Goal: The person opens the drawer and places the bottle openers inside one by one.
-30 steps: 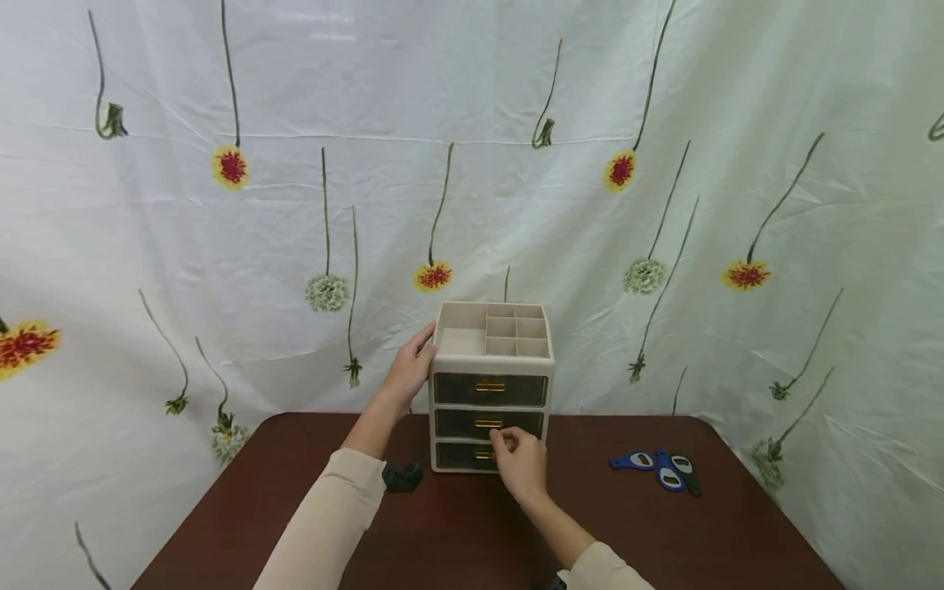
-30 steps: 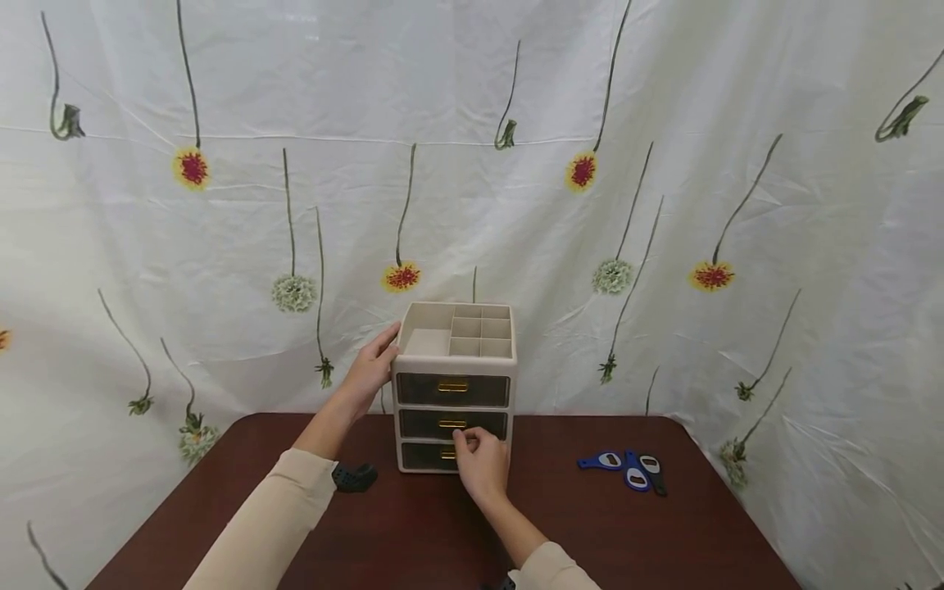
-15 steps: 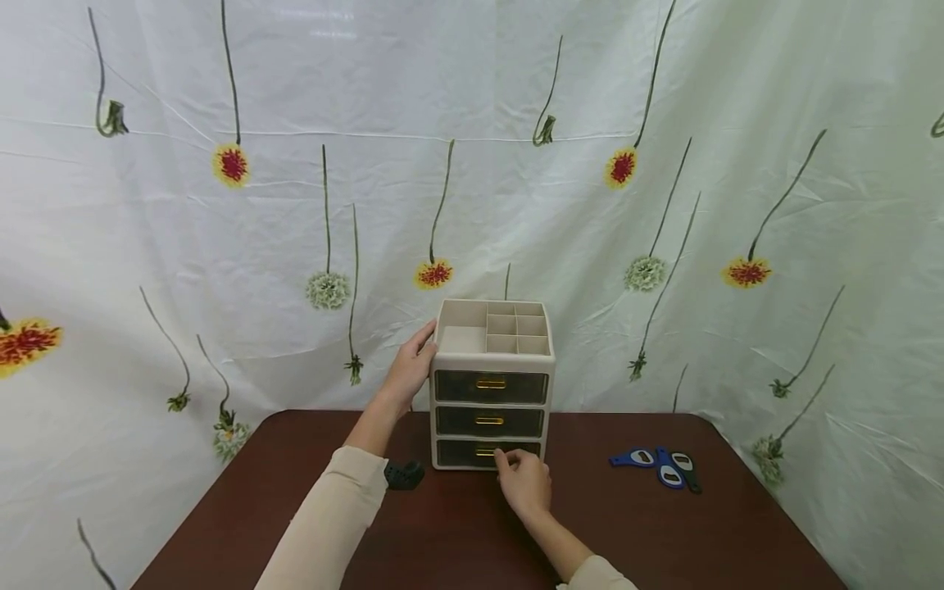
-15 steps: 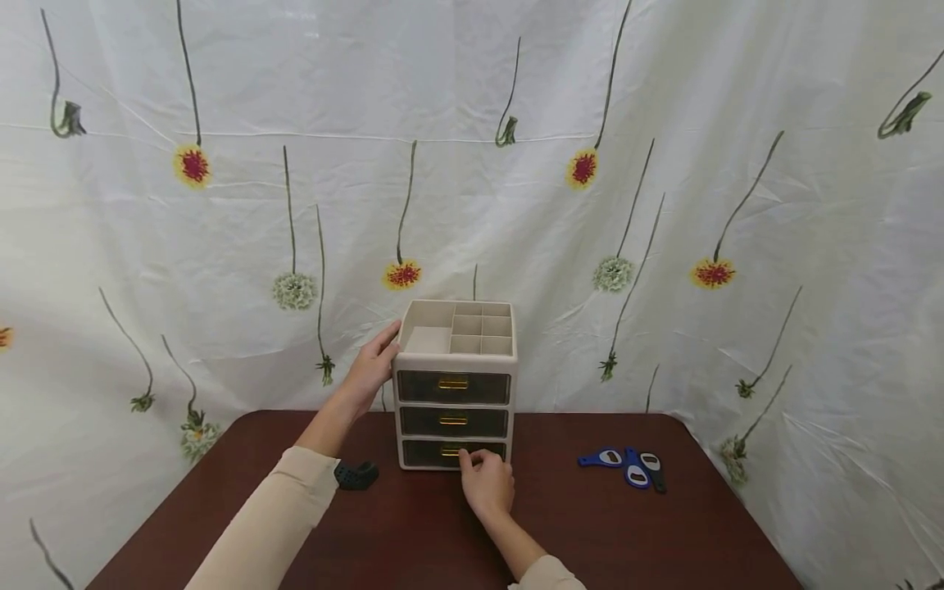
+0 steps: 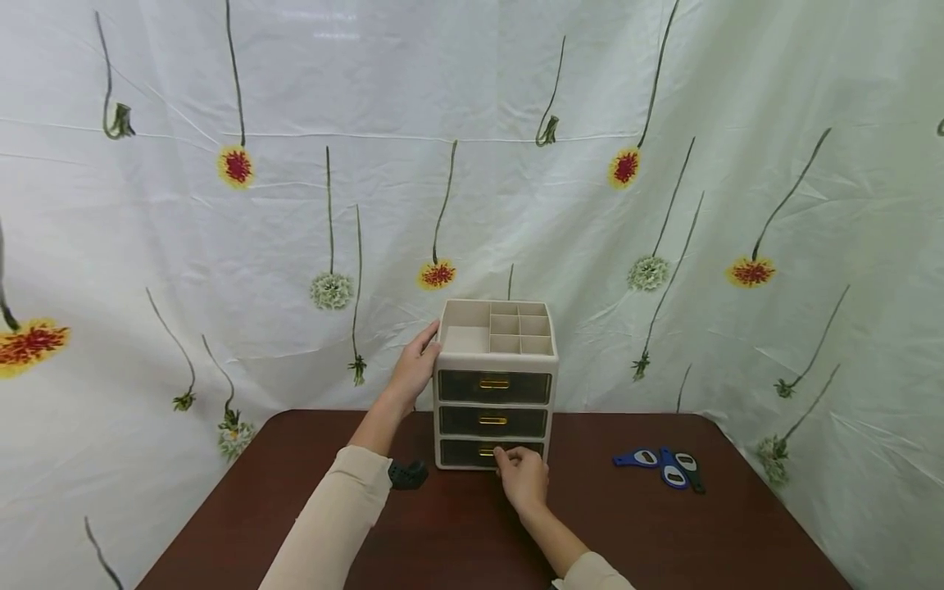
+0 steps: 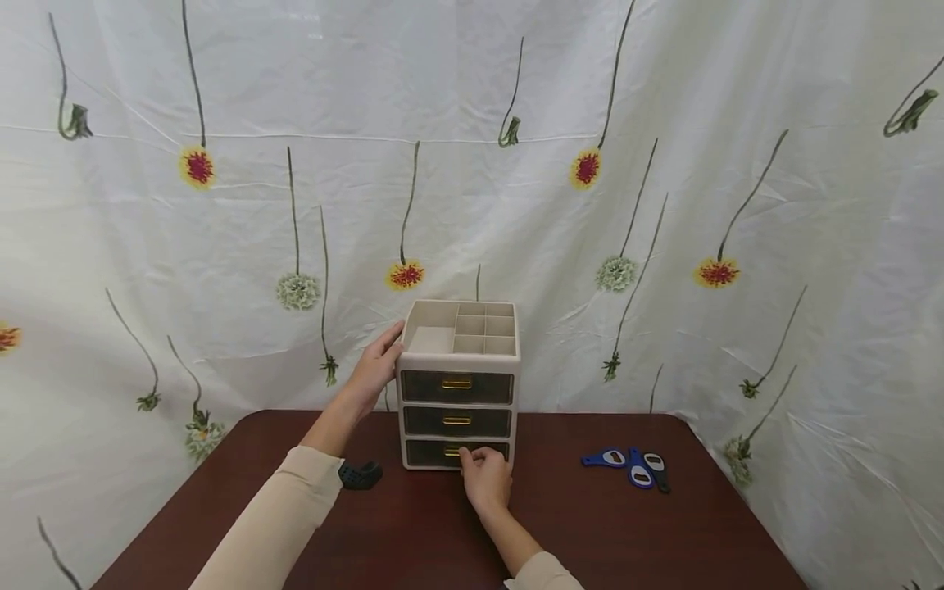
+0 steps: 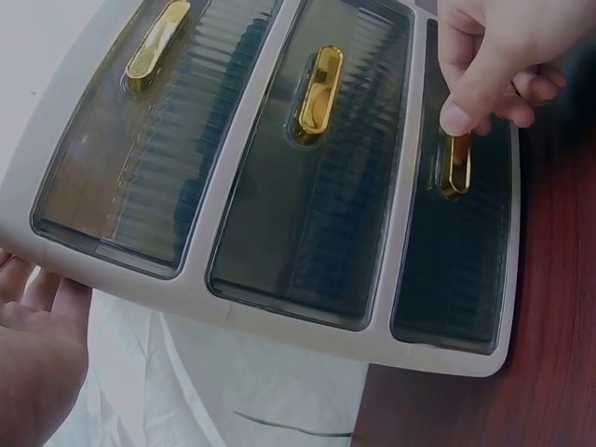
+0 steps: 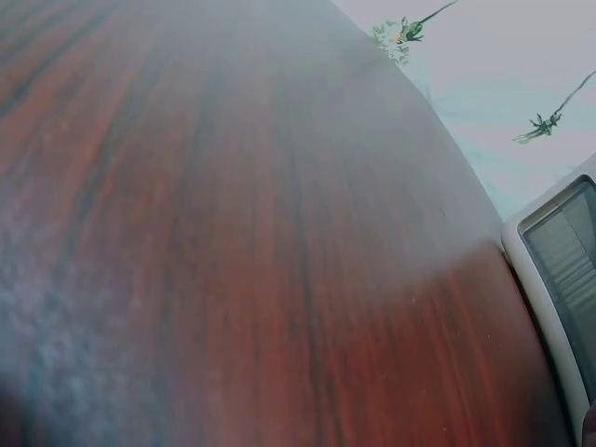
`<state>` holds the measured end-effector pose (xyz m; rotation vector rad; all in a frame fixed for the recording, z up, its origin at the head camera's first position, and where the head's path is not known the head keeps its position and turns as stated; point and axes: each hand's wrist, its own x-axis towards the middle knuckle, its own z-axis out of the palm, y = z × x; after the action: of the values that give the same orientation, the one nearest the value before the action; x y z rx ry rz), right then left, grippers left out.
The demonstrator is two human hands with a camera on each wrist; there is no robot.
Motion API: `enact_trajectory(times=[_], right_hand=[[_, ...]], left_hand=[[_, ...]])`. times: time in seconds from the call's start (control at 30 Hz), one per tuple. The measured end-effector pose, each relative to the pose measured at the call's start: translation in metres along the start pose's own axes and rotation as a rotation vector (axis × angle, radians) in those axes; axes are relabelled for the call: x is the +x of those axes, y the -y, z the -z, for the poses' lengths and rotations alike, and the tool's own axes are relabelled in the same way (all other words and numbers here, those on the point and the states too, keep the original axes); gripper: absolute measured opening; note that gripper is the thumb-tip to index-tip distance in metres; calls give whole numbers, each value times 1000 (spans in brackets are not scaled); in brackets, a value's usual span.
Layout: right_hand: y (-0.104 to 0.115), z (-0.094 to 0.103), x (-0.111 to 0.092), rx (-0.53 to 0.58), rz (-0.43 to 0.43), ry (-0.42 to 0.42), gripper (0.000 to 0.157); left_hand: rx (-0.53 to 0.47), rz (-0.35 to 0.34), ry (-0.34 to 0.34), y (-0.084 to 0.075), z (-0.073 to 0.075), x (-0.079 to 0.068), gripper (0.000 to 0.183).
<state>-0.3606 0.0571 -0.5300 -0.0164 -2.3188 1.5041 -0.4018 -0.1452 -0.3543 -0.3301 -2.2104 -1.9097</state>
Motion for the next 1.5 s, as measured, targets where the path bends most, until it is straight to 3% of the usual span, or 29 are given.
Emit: enact_trajectory(times=[1.5], right_hand=[[5, 23, -38, 98, -28, 114, 31]], left_hand=[[-7, -5, -9, 3, -1, 1, 55]])
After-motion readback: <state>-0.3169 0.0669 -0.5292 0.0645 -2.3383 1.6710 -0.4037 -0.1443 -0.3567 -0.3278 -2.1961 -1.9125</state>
